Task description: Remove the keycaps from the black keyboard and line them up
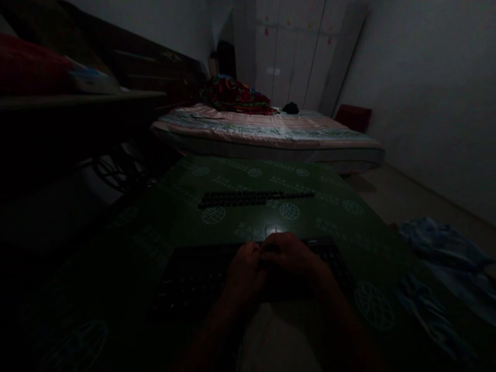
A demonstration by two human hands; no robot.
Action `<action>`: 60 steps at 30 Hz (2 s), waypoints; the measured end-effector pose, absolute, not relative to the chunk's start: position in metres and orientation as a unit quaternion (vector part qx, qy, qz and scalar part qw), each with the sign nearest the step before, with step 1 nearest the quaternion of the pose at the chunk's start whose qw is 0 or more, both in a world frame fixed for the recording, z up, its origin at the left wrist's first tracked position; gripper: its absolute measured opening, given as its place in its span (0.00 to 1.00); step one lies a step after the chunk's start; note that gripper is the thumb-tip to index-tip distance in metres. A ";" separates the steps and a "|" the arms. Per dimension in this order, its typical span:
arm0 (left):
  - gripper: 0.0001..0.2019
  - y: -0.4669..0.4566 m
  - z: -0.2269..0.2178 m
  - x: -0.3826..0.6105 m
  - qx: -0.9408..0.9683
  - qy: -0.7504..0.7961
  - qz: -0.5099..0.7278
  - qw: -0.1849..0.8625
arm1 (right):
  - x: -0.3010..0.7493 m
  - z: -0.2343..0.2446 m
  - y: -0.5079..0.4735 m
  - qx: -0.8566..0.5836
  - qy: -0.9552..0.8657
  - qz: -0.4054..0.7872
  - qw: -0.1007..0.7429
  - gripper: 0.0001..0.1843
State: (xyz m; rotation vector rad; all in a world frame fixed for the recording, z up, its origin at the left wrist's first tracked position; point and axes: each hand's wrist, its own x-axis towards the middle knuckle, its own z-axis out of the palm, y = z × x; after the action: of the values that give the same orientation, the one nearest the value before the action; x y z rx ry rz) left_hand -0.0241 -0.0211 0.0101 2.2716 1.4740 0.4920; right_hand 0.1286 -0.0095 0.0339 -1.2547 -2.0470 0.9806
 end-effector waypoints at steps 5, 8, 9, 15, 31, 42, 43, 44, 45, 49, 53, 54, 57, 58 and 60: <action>0.06 -0.021 0.012 -0.024 0.806 0.533 0.167 0.194 | 0.128 0.032 -0.009 -0.473 -0.756 0.356 0.277 0.08; 0.08 -0.020 0.013 -0.024 0.809 0.531 0.163 0.192 | 0.126 0.029 -0.008 -0.493 -0.747 0.349 0.279 0.10; 0.09 -0.020 0.013 -0.024 0.811 0.529 0.162 0.193 | 0.125 0.028 -0.007 -0.503 -0.742 0.344 0.279 0.10; 0.10 -0.020 0.010 -0.025 0.809 0.526 0.167 0.202 | 0.120 0.023 -0.004 -0.514 -0.735 0.319 0.306 0.11; 0.08 -0.018 0.009 -0.024 0.804 0.529 0.178 0.207 | 0.115 0.005 0.001 -0.528 -0.649 0.381 0.394 0.13; 0.06 -0.019 0.013 -0.022 0.806 0.531 0.168 0.203 | 0.115 0.006 0.004 -0.529 -0.618 0.402 0.419 0.13; 0.06 -0.019 0.013 -0.022 0.806 0.530 0.170 0.201 | 0.115 0.006 0.004 -0.528 -0.613 0.410 0.420 0.14; 0.06 -0.020 0.013 -0.023 0.807 0.529 0.171 0.201 | 0.115 0.005 0.004 -0.527 -0.607 0.422 0.420 0.14; 0.06 -0.020 0.013 -0.023 0.806 0.530 0.171 0.200 | 0.115 0.005 0.003 -0.526 -0.600 0.432 0.420 0.14; 0.07 -0.019 0.012 -0.023 0.808 0.530 0.169 0.195 | 0.117 0.002 0.004 -0.518 -0.596 0.439 0.429 0.14; 0.06 -0.017 0.009 -0.023 0.807 0.520 0.193 0.202 | 0.117 0.001 0.004 -0.511 -0.566 0.461 0.454 0.14; 0.06 -0.017 0.008 -0.023 0.807 0.514 0.205 0.207 | 0.118 0.002 0.005 -0.510 -0.555 0.467 0.463 0.15; 0.05 -0.016 0.006 -0.024 0.801 0.510 0.224 0.218 | 0.118 0.003 0.005 -0.509 -0.544 0.466 0.478 0.16; 0.05 -0.016 0.005 -0.024 0.800 0.511 0.225 0.220 | 0.118 0.004 0.005 -0.508 -0.547 0.464 0.477 0.16; 0.05 -0.016 0.005 -0.024 0.799 0.509 0.230 0.221 | 0.118 0.003 0.006 -0.505 -0.548 0.465 0.478 0.16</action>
State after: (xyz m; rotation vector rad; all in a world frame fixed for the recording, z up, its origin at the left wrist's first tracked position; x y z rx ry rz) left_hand -0.0242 -0.0164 0.0046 2.2092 1.4076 0.6345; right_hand 0.1184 0.0059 0.0029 -1.2329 -1.3389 1.1366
